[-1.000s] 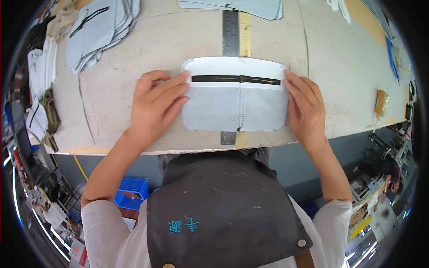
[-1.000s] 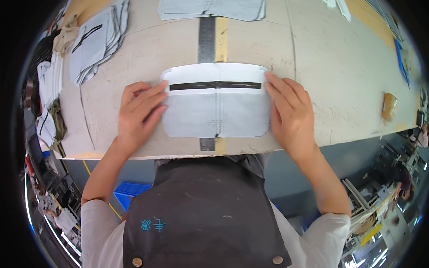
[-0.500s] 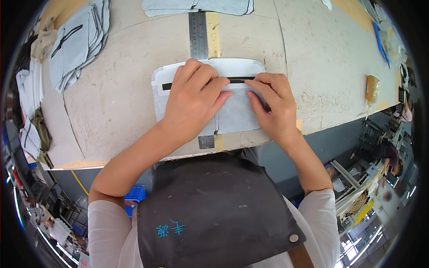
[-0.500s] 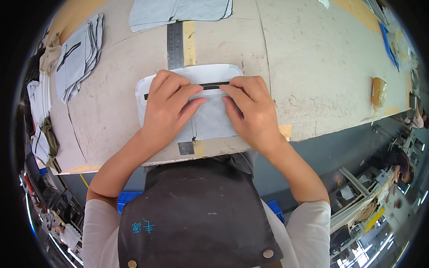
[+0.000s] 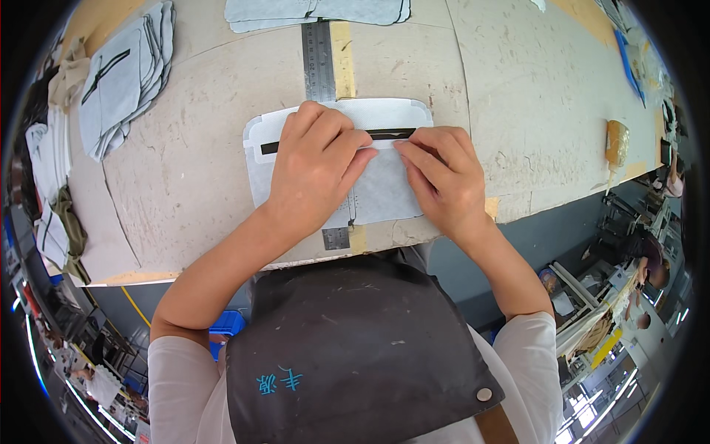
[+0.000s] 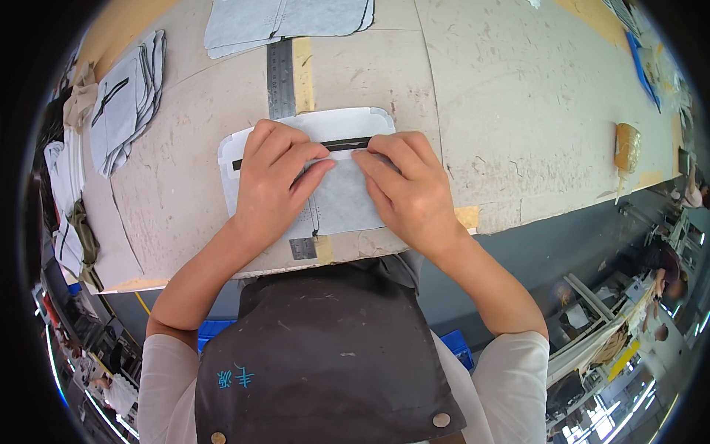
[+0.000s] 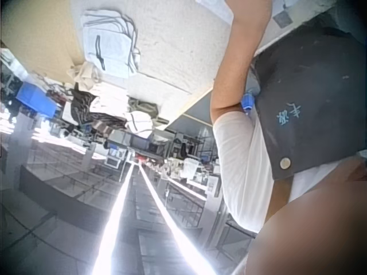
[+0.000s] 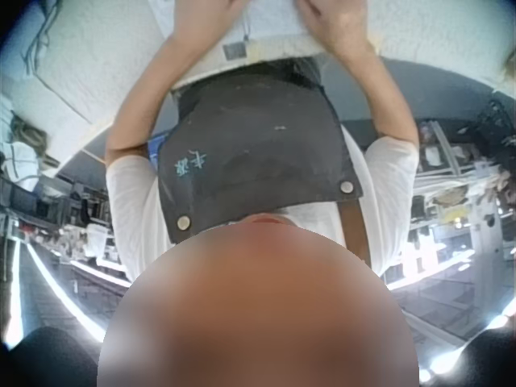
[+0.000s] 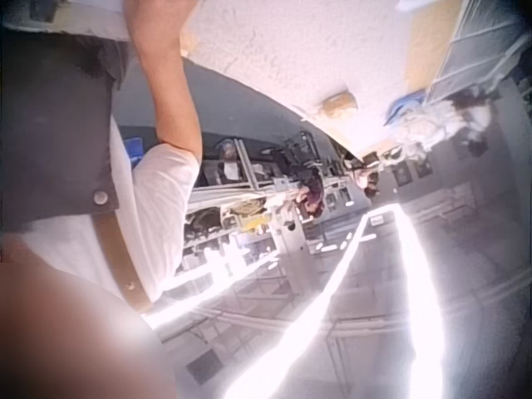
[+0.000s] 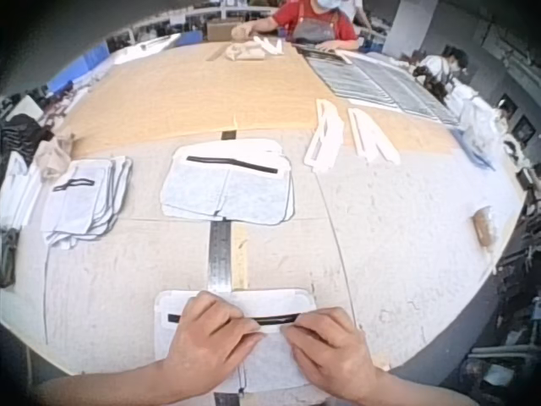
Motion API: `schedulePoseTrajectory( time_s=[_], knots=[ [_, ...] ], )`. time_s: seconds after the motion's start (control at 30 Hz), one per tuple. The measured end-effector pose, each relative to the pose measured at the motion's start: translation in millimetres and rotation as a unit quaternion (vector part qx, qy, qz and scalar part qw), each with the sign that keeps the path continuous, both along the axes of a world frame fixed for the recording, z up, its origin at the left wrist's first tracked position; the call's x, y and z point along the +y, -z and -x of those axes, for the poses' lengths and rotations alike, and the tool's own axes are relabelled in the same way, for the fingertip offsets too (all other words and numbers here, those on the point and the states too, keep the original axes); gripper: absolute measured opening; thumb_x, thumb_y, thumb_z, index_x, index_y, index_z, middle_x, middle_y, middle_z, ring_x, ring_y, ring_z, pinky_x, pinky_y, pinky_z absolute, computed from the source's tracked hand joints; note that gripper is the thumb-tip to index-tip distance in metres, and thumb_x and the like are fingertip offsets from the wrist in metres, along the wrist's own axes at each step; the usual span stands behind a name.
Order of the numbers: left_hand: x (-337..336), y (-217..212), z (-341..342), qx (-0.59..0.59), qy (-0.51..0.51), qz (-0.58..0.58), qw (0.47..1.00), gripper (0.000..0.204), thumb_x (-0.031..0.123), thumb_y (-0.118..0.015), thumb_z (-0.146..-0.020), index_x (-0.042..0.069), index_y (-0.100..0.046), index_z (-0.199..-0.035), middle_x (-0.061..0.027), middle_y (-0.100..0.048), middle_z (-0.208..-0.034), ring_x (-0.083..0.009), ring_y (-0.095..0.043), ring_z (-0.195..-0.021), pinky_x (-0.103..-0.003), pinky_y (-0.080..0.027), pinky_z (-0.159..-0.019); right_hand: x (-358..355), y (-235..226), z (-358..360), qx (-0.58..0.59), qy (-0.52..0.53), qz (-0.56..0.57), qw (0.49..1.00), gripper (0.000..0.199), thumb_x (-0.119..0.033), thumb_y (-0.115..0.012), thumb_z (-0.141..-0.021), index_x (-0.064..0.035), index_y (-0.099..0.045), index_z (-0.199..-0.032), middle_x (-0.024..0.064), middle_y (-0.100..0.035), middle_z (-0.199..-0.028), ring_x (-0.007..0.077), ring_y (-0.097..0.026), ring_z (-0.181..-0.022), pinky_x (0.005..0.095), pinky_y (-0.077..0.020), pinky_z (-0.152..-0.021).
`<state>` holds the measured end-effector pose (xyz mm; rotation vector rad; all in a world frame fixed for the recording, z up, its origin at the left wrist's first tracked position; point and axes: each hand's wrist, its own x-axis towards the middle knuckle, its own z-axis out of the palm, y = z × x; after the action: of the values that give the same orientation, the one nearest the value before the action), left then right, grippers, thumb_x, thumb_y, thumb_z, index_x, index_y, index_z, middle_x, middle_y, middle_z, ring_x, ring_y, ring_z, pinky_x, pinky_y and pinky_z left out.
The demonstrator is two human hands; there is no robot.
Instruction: Assembling fabric or leather bag components by lining up panels and applying adhesive strips.
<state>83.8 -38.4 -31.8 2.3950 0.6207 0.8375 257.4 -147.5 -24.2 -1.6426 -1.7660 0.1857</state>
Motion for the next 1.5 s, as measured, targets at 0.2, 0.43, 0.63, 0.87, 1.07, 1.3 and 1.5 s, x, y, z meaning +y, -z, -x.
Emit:
schedulePoseTrajectory(
  time_s=[0.2,0.43,0.63,0.87,1.07,1.3,1.5],
  knots=[
    [-0.7,1.4,-1.2,-0.013,-0.004,-0.011,1.0,0.021,0.005,-0.08,-0.065,0.005,-0.066,-0.08,-0.004,-0.053,-0.081,-0.0246,-0.049,-0.082,-0.037,-0.04,-0.073,-2.3,-6.6,5.3,-0.131,-0.019,-0.011,0.991,0.03,0.003,-0.067,-0.067,0.0024,-0.069,-0.097,0.0091,-0.061,-0.104,0.0273,-0.059,-0.093,0.0369,-0.0526,-0.074],
    [2.4,-8.6,26.4,-0.014,-0.038,0.007,0.999,0.022,0.004,-0.081,-0.065,0.005,-0.067,-0.083,-0.0048,-0.056,-0.083,-0.0253,-0.05,-0.082,-0.037,-0.041,-0.072,-3.6,-10.1,5.4,-0.112,-0.023,0.025,0.993,0.034,0.003,-0.067,-0.07,0.0023,-0.065,-0.104,0.0114,-0.061,-0.106,0.0294,-0.06,-0.099,0.0383,-0.0519,-0.079],
    [9.1,-11.8,65.0,0.036,-0.1,0.005,0.994,0.019,0.001,-0.08,-0.067,0.003,-0.069,-0.083,-0.006,-0.058,-0.082,-0.026,-0.051,-0.08,-0.036,-0.044,-0.069,4.3,-20.8,14.6,0.001,0.024,0.055,0.998,0.035,0.01,-0.067,-0.073,0.0013,-0.061,-0.107,0.0132,-0.059,-0.107,0.0318,-0.059,-0.096,0.0391,-0.0516,-0.079],
    [10.2,-12.7,70.6,0.037,-0.11,0.021,0.993,0.017,0.001,-0.08,-0.069,0.003,-0.069,-0.082,-0.0056,-0.06,-0.082,-0.0259,-0.052,-0.081,-0.035,-0.045,-0.069,8.8,-12.0,35.4,0.032,-0.056,0.043,0.997,0.041,0.013,-0.065,-0.068,0.002,-0.065,-0.107,0.0125,-0.058,-0.107,0.0307,-0.057,-0.094,0.0374,-0.0518,-0.076],
    [8.1,-10.1,72.8,0.035,-0.106,0.037,0.993,0.016,0.0,-0.08,-0.069,0.004,-0.07,-0.081,-0.005,-0.062,-0.082,-0.0245,-0.054,-0.083,-0.034,-0.046,-0.071,5.8,-4.1,39.0,-0.012,-0.055,0.036,0.998,0.046,0.012,-0.065,-0.065,0.0023,-0.066,-0.11,0.0115,-0.058,-0.109,0.0291,-0.057,-0.093,0.0363,-0.0525,-0.075],
    [13.0,-10.4,69.8,0.071,-0.112,0.035,0.991,0.019,-0.002,-0.079,-0.071,0.003,-0.071,-0.087,-0.0073,-0.064,-0.09,-0.025,-0.056,-0.085,-0.035,-0.048,-0.074,7.7,0.3,39.5,-0.103,-0.045,0.04,0.993,0.046,0.006,-0.063,-0.069,0.0042,-0.065,-0.115,0.0109,-0.056,-0.116,0.0282,-0.056,-0.099,0.0358,-0.0522,-0.081],
    [-10.9,-14.3,54.8,0.097,0.04,-0.07,0.992,0.04,0.012,-0.069,-0.083,-0.001,-0.064,-0.12,-0.015,-0.063,-0.125,-0.0307,-0.059,-0.117,-0.041,-0.049,-0.094,3.9,-8.6,43.1,-0.132,-0.049,0.09,0.986,0.052,-0.002,-0.061,-0.076,-0.0001,-0.058,-0.128,0.0115,-0.051,-0.132,0.0302,-0.05,-0.119,0.0412,-0.0435,-0.096]
  ],
)
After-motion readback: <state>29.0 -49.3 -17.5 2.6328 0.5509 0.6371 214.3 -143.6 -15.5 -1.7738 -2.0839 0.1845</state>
